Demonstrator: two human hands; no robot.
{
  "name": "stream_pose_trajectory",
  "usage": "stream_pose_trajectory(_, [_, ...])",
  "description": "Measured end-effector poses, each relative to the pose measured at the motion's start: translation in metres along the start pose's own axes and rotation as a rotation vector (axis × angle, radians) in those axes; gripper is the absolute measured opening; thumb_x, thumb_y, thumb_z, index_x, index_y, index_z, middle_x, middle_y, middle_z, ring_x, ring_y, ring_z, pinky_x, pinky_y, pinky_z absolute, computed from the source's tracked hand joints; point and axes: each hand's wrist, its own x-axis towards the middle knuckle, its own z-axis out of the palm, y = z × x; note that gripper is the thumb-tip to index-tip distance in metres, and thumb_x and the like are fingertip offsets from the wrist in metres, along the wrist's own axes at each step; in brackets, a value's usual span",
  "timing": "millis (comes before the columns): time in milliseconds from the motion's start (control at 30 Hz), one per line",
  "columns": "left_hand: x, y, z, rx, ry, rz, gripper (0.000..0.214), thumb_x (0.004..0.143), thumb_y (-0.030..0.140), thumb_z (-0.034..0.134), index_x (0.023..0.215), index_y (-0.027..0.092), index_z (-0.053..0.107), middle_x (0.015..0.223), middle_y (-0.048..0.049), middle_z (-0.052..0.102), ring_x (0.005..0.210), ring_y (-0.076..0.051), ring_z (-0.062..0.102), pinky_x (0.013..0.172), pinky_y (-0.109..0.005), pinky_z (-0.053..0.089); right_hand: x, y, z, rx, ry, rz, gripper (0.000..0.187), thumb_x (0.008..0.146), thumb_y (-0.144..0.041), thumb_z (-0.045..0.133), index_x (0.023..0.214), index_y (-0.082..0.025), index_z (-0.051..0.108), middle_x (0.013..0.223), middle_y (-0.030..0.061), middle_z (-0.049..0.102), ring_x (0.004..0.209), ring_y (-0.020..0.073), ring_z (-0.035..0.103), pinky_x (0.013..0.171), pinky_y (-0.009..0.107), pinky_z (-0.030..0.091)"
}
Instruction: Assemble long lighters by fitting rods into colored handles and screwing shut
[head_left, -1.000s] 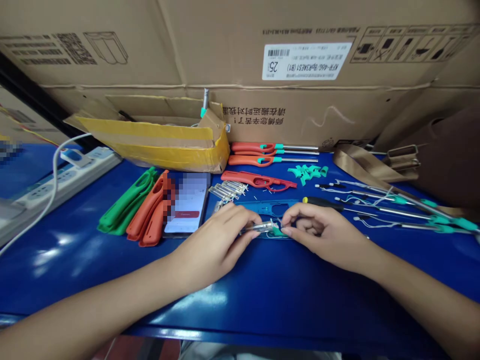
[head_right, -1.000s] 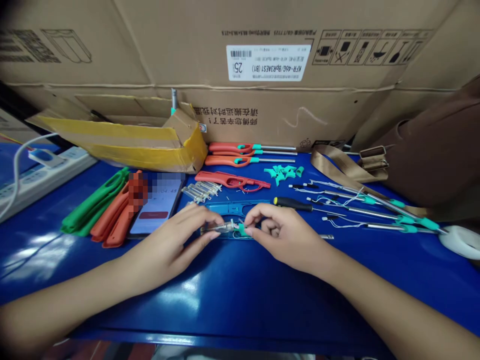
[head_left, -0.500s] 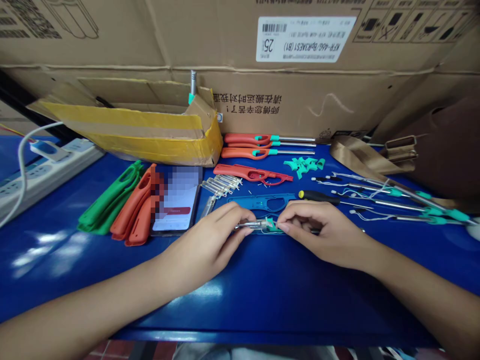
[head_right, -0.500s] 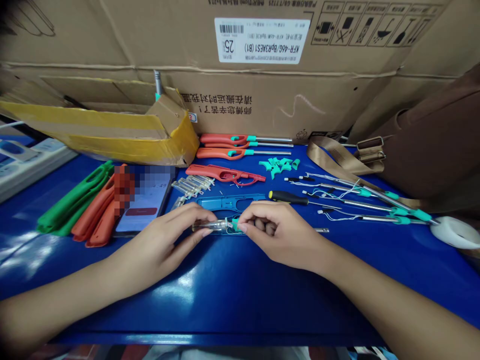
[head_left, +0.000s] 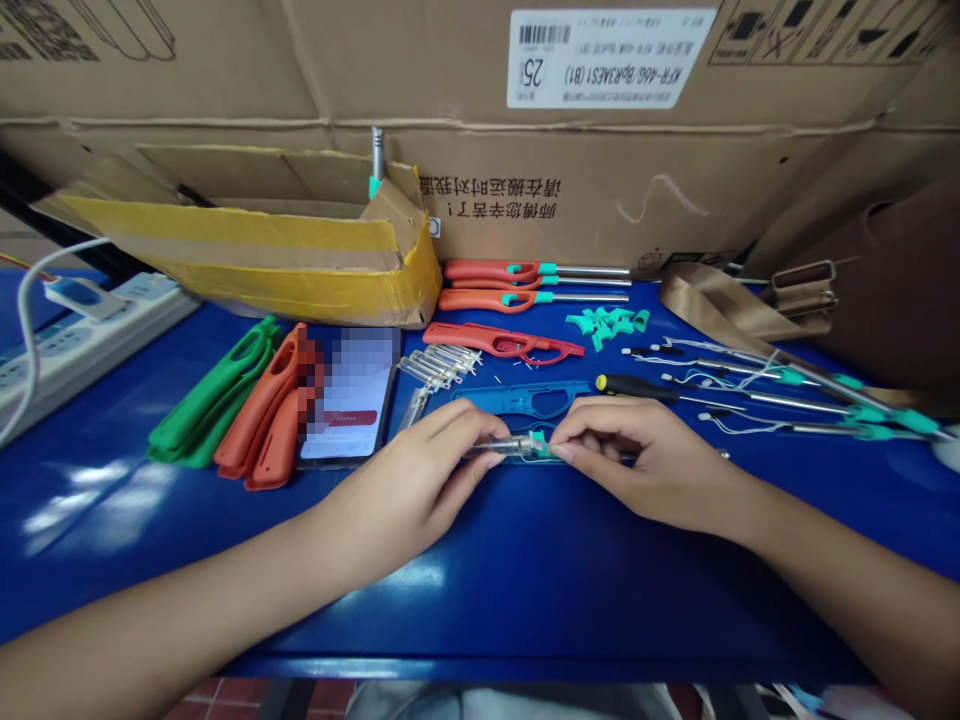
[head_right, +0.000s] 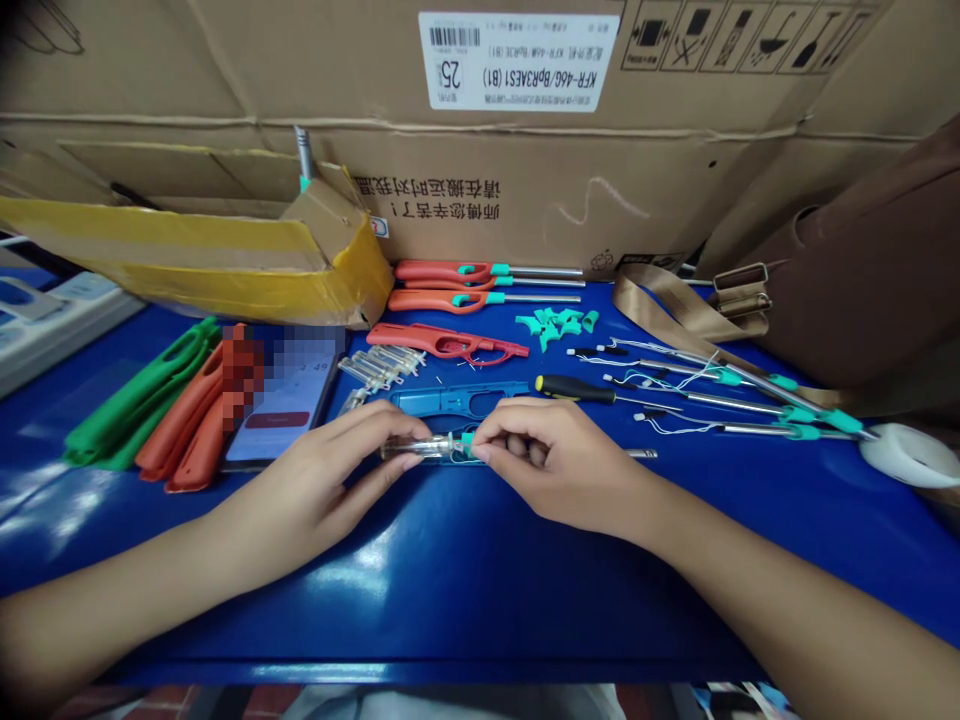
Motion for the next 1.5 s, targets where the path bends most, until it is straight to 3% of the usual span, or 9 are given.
stream_pose_trajectory(433, [0.0001, -0.0003, -0.0002, -0.038, -0.013, 0.003, 0.018, 0.104, 0.018, 0.052, 0.119, 0.02, 0.063, 0.11, -0.0055, 0.067, 0.103, -0.017, 0.066, 0.093, -0.029, 0.053, -0.0013, -0.0008, -0.0008, -0.041, -0.006, -0.042, 0.021, 0.098, -0.027, 0.058, 0.084, -0.02, 0.071, 0.077, 0.0004, 0.062, 0.059, 0.0092, 0.049, 0.05, 0.021, 0.038])
stream_pose_trajectory(933, [0.004, -0.0022, 0.002, -0.205, 0.032, -0.108, 0.017, 0.102, 0.025, 0.059, 0.114, 0.021, 0.07, 0.11, -0.0034, 0.074, 0.102, -0.017, 0.068, 0.094, -0.029, 0.054, -0.0007, -0.0012, 0.0003, -0.047, 0.047, -0.068, 0.019, 0.098, -0.027, 0.059, 0.088, -0.019, 0.074, 0.074, 0.0008, 0.062, 0.058, 0.0096, 0.05, 0.049, 0.021, 0.039])
stream_pose_trajectory(1500, [0.006, -0.0019, 0.001, -0.272, 0.041, -0.121, 0.02, 0.1, 0.021, 0.063, 0.113, 0.02, 0.077, 0.101, -0.0025, 0.074, 0.094, -0.015, 0.069, 0.085, -0.026, 0.054, 0.0001, 0.0037, 0.0022, -0.028, 0.062, -0.145, 0.018, 0.098, -0.024, 0.061, 0.091, -0.019, 0.077, 0.075, 0.0002, 0.062, 0.059, 0.0081, 0.051, 0.049, 0.02, 0.038])
